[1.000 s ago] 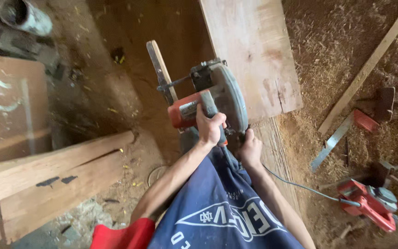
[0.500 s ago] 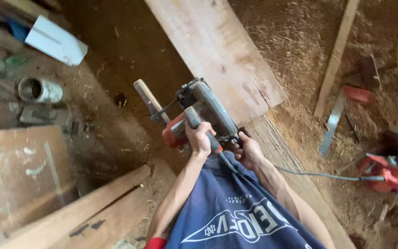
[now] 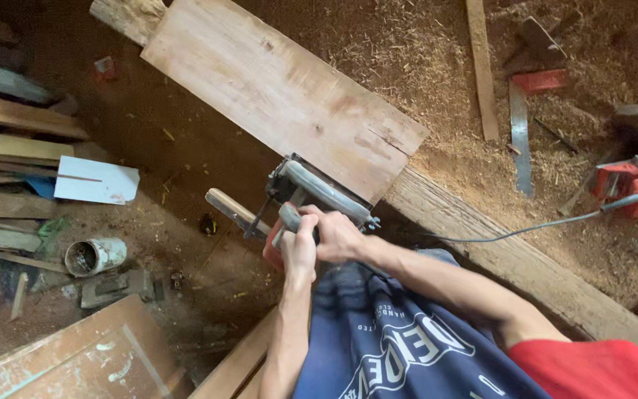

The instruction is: The person uses a circular saw with a guide to cut a long plank of wood into smaller sections. After cutting, the person uses an electric sander to smooth the edges and surfaces of the cut wood pieces.

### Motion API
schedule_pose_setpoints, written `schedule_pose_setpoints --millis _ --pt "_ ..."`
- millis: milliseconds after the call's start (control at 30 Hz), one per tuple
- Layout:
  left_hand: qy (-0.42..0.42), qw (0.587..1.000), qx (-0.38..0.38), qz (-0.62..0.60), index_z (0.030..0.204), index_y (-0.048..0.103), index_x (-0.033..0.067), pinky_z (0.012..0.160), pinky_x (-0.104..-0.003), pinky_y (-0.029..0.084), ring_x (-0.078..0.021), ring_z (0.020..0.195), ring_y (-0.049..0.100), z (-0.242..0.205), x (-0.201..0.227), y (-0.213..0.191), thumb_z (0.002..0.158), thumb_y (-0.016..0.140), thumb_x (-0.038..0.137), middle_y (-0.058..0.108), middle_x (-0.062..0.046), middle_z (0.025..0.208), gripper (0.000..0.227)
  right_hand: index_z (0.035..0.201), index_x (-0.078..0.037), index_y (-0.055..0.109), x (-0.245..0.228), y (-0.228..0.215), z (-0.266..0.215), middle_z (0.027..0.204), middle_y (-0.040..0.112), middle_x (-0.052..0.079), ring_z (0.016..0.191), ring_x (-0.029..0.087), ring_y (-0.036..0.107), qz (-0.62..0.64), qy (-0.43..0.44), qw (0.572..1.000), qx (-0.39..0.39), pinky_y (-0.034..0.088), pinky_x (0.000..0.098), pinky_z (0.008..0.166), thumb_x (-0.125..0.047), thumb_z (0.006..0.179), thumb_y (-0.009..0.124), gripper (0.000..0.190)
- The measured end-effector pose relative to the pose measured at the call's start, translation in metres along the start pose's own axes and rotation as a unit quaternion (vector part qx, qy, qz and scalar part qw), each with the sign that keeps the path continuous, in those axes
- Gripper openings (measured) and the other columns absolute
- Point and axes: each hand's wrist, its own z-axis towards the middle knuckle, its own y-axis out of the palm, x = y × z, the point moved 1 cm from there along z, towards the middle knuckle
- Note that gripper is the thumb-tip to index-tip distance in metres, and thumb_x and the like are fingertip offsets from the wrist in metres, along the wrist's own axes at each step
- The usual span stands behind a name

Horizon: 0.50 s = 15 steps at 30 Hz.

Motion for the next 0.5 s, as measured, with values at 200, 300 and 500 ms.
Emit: schedule_pose_setpoints --millis 200,300,500 --pt "0.18 0.965 -0.052 0.184 0.117 0.072 0.0003 0.091 -0.038 0.053 -0.0257 0.104 0.069 -0.028 0.025 -0.038 0.091 0.062 0.044 0.072 -0.015 0.112 0.052 0.148 -0.011 0.047 -0.005 0.004 0.002 0.098 0.075 0.025 0.091 0.041 0.072 0.065 0.01 0.998 0.017 0.058 0.0477 0.08 -0.024 0.076 0.068 0.076" --pt "0.153 0.978 0.015 0.143 0.117 0.073 0.0036 0.081 -0.036 0.055 -0.0212 0.093 0.069 -0.048 0.018 -0.052 0.091 0.064 0.04 0.072 -0.012 0.107 0.045 0.134 -0.009 0.063 -0.014 -0.024 -0.018 0.105 0.076 0.023 0.094 0.033 0.077 0.061 -0.029 0.996 0.058 0.062 0.0394 0.085 -0.026 0.076 0.079 0.064" --pt "0.204 0.918 0.336 0.051 0.118 0.064 -0.001 0.07 -0.032 0.051 -0.0132 0.082 0.059 -0.058 -0.055 -0.044 0.091 0.071 0.022 0.062 -0.004 0.101 0.036 0.134 -0.011 0.065 -0.003 -0.092 -0.106 0.102 0.079 0.017 0.09 0.023 0.08 0.067 -0.027 0.995 0.068 0.062 0.0333 0.082 -0.014 0.075 0.082 0.061"
